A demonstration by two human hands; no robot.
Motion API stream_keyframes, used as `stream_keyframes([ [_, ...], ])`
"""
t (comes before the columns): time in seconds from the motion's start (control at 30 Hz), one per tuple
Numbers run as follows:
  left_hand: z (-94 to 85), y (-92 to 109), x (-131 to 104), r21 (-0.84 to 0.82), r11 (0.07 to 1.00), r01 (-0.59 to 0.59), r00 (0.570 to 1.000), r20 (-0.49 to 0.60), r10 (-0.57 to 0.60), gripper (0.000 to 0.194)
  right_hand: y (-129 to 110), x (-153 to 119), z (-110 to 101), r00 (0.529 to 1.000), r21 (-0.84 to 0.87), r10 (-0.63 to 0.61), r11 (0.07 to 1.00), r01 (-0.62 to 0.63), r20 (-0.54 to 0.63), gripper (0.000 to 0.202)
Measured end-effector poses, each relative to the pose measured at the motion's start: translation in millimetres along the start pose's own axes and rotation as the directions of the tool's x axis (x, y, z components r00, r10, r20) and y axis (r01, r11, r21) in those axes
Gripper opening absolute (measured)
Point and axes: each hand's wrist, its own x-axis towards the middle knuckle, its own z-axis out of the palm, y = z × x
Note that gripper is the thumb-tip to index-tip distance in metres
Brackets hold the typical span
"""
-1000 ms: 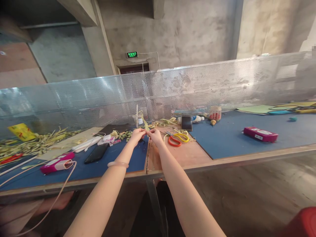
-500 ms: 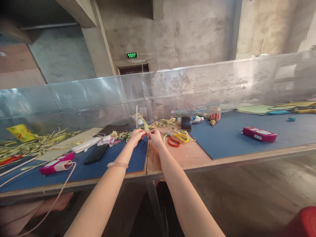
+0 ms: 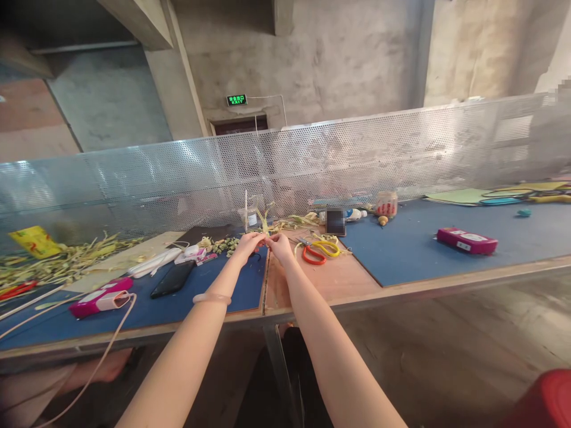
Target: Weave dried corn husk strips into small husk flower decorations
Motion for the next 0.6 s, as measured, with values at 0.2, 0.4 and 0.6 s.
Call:
stream_keyframes([
  [0.2, 0.0, 0.0, 0.6, -0.012, 0.999, -0.036, 0.999, -0.004, 0.036, 0.025, 1.9, 1.4, 4.1, 1.000, 0.079, 0.008, 0.997, -0.007, -0.010, 0.030],
  [0.4, -1.4, -2.5, 4.6, -0.030, 0.998, -0.058, 0.997, -0.044, 0.056, 0.025, 1.6, -0.4, 4.9, 1.000, 0.111, 0.016, 0.994, -0.016, 0.000, 0.029],
  [0.6, -0.7, -3.8, 6.7, -0.064, 0.996, -0.069, 0.994, -0.088, 0.064, 0.023, 1.6, -0.3, 4.7, 0.999, 0.110, 0.030, 0.993, -0.034, 0.032, 0.029],
])
